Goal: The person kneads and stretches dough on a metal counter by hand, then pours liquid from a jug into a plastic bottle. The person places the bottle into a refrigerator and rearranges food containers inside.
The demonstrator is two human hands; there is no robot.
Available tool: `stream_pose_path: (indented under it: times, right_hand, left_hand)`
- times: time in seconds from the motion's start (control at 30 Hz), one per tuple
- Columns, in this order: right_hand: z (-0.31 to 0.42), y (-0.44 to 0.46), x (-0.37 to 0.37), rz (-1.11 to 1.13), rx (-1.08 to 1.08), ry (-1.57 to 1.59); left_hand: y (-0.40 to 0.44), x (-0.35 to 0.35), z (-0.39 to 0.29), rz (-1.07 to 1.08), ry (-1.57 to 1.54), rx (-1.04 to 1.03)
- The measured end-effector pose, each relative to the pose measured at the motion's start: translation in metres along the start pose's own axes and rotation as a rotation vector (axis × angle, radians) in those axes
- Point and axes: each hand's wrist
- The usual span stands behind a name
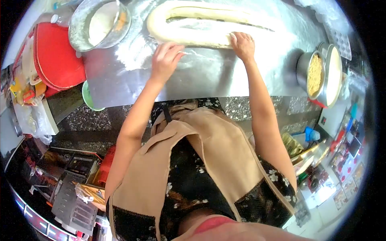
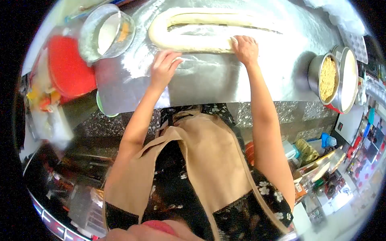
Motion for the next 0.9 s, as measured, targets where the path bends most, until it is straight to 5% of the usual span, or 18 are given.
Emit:
stream_pose_path:
  times: [0.2, 0.27, 0.33, 0.43, 0.53, 0.57, 0.6, 0.73, 0.83, 0.9]
  right_hand:
    - [-0.002, 0.012, 0.015, 0.165, -0.023, 0.150]
    - [-0.020, 0.025, 0.025, 0.221, -0.056, 0.439]
    - [-0.046, 0.049, 0.038, -0.346, 0.027, 0.347]
    - [-0.098, 0.093, 0.044, -0.378, -0.067, 0.046]
    - [-0.128, 0.070, 0.024, 0.090, -0.131, 0.123]
    - [-0.129, 0.044, 0.006, -0.167, 0.005, 0.178]
    - [-0.127, 0.019, 0.010, -0.166, 0.033, 0.345]
    - [-0.115, -0.050, 0.031, -0.116, -0.002, 0.593]
    - [-0.112, -0.047, 0.046, -0.121, -0.170, 0.993]
    - [-0.113, -0.045, 0.047, -0.112, -0.200, 0.940]
  left_hand:
    - [0.036, -0.053, -0.001, 0.106, 0.070, -0.032]
    - [0.034, -0.062, 0.001, 0.060, 0.139, 0.007]
    - [0.030, -0.062, 0.005, 0.041, 0.178, -0.035]
    - [0.031, -0.059, 0.002, 0.078, 0.215, -0.066]
    - [0.029, -0.054, -0.010, 0.150, 0.275, 0.023]
    - [0.028, -0.053, -0.013, 0.075, 0.036, 0.275]
    - [0.031, -0.056, -0.016, -0.002, -0.206, 0.526]
    - [0.078, -0.067, -0.071, 0.048, -0.203, 0.447]
    - [0.127, -0.115, -0.097, 0.101, -0.199, 0.072]
    - [0.152, -0.147, -0.099, 0.129, -0.179, 0.018]
Point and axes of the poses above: each hand's wrist, its own y-axis towards the middle knuckle, its own x-axis out of the back of the hand, z = x × y, and after that the axes turned 13 degrees about z, right-handed
